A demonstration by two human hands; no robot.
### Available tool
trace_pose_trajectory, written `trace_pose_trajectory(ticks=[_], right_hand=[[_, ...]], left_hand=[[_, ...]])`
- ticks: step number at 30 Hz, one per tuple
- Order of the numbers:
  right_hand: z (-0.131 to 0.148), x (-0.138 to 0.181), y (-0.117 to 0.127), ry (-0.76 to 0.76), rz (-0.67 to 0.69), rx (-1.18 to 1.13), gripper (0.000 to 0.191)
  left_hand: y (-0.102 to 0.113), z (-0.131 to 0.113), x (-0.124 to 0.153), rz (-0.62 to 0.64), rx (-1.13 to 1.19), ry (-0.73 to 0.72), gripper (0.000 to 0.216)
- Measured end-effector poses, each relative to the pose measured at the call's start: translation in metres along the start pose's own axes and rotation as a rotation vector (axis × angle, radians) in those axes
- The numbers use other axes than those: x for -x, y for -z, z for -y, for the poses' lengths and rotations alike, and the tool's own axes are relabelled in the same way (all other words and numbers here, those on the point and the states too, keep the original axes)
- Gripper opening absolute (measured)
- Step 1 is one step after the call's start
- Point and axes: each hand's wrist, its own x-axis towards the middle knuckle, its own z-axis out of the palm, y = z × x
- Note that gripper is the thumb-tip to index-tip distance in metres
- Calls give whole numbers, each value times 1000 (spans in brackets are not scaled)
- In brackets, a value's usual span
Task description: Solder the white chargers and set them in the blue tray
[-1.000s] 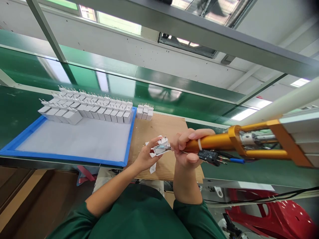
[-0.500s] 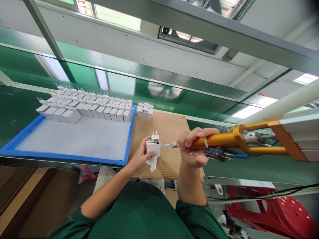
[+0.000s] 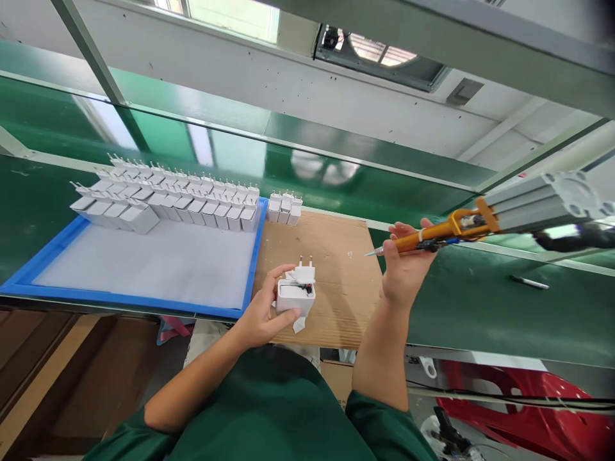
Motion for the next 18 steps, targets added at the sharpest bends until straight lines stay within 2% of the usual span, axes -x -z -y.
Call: trace_pose_trajectory(ticks=[6, 11, 18], right_hand=[[-26, 9, 15, -36, -23, 76, 83], [-25, 19, 16, -119, -70, 90, 91], [-23, 16, 16, -84, -45, 23, 70]], left_hand=[[0, -14, 5, 32, -115, -161, 70], [-1, -16, 5, 74, -107, -268, 75], [-1, -19, 4, 72, -193, -376, 77]])
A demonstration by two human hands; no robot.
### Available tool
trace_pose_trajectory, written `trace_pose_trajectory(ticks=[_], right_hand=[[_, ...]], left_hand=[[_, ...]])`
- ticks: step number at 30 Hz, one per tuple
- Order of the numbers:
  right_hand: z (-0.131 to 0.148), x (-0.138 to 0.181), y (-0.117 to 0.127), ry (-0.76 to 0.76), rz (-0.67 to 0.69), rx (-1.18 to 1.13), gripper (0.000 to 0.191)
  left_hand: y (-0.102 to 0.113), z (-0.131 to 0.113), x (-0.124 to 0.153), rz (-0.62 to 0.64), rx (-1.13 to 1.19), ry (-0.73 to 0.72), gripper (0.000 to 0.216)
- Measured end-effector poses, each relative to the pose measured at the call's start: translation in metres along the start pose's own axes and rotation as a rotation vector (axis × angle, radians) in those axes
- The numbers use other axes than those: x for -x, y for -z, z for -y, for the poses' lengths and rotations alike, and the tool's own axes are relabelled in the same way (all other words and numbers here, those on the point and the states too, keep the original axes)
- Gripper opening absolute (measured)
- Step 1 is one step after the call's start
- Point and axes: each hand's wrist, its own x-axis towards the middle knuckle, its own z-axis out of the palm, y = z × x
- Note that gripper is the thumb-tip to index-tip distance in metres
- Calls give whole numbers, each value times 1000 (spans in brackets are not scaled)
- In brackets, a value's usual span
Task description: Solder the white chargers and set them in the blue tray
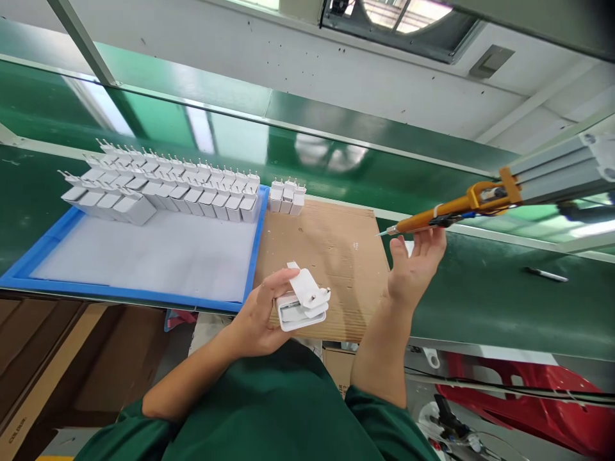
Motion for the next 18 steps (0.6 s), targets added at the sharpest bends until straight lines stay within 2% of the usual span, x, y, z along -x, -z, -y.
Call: trace_pose_trajectory(ticks=[3, 5, 10, 15, 18], right_hand=[[-2, -4, -1, 31, 6, -20, 64], [0, -5, -2, 19, -1, 18, 67], [5, -8, -6, -65, 14, 70, 74], [-5, -29, -4, -13, -30, 0, 69], [-11, -39, -3, 19, -15, -58, 63]], left_hand=[[1, -1, 0, -10, -20, -10, 77], [2, 0, 0, -17, -21, 1, 75], [3, 5, 2, -39, 39, 141, 63], [4, 18, 7, -63, 154, 221, 47], [4, 30, 8, -127, 38, 284, 43]])
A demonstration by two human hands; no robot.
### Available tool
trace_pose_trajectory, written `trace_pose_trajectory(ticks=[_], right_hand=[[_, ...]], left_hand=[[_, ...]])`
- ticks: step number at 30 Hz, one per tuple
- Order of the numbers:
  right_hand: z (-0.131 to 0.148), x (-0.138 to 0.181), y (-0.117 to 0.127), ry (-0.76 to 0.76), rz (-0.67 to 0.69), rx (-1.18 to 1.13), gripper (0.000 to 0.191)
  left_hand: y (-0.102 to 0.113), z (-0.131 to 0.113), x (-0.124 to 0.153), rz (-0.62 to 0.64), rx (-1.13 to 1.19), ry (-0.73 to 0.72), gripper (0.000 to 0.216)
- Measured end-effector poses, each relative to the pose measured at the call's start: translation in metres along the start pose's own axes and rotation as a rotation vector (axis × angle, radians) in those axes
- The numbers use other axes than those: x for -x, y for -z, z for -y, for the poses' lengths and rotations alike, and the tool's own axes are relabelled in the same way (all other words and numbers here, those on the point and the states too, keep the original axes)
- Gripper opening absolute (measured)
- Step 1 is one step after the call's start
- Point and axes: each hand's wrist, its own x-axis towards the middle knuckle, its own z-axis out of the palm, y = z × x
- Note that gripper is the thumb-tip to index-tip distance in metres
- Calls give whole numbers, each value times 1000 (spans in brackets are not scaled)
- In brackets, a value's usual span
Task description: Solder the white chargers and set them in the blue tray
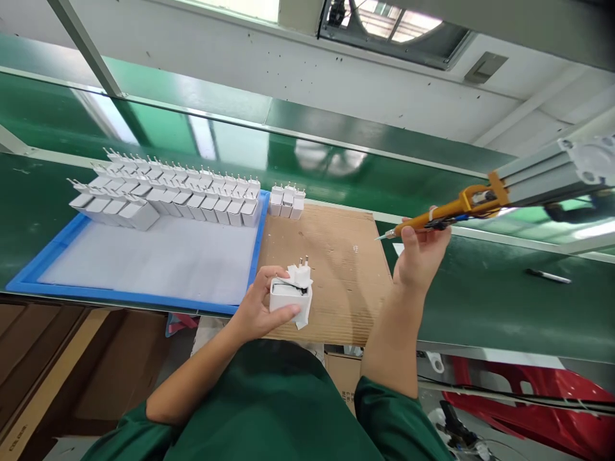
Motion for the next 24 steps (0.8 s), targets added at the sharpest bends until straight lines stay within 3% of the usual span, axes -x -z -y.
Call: trace_pose_trajectory(ticks=[5, 9, 13, 18, 24], right_hand=[[-1, 0, -1, -14, 18, 21, 60], [1, 2, -2, -5, 26, 31, 59], [3, 2, -2, -3, 52, 24, 54], [7, 7, 0, -2, 54, 46, 52], [9, 11, 1, 59, 61, 78, 48]], left_hand=[[-5, 20, -13, -157, -464, 92, 31], [-21, 38, -25, -118, -639, 120, 26], [-35, 54, -30, -158, -699, -2, 24], [-36, 54, -24, -203, -709, -234, 19], [-33, 50, -16, -178, -535, -194, 33]])
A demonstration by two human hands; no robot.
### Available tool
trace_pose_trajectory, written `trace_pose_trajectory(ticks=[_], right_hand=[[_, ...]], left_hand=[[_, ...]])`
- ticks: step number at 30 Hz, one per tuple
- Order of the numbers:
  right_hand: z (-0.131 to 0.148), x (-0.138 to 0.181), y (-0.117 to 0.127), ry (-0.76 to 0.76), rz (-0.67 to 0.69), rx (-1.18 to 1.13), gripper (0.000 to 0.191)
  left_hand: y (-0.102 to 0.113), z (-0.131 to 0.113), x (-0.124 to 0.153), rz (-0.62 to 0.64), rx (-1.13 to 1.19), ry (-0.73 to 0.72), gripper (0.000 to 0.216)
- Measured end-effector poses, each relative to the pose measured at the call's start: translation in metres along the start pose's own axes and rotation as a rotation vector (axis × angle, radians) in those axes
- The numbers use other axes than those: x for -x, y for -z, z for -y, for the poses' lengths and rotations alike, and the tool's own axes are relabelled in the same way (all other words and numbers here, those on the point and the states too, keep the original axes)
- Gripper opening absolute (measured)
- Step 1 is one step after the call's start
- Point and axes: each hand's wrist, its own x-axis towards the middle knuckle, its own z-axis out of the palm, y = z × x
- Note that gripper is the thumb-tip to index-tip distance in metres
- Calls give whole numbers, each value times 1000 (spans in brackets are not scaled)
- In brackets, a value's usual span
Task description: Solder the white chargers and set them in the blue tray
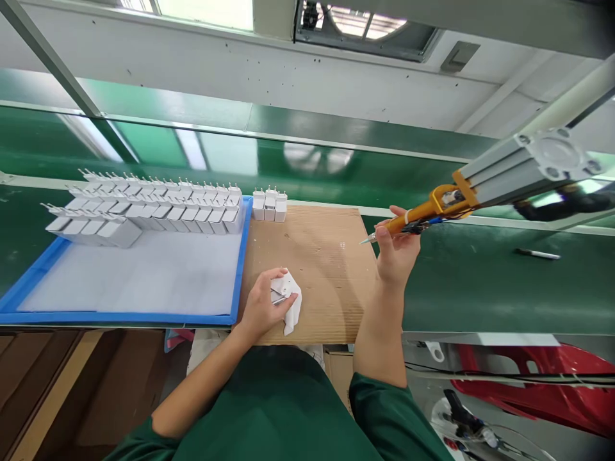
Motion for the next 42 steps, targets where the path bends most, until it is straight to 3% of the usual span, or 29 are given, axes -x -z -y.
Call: trace_pose_trajectory(ticks=[5, 13, 33, 40, 42], right_hand=[[5, 4, -2, -1, 3, -42, 43], [1, 8, -2, -52, -3, -65, 47], [5, 10, -6, -49, 6, -121, 39], [5, 10, -6, -58, 0, -91, 40], [5, 10, -5, -56, 3, -114, 40]], left_hand=[[0, -2, -1, 13, 118, 176, 50], [-3, 4, -1, 5, 12, 91, 64], [-7, -2, -5, 27, -87, 31, 61], [11, -13, -2, 168, -14, 103, 72], [20, -17, 1, 183, 50, 88, 66]])
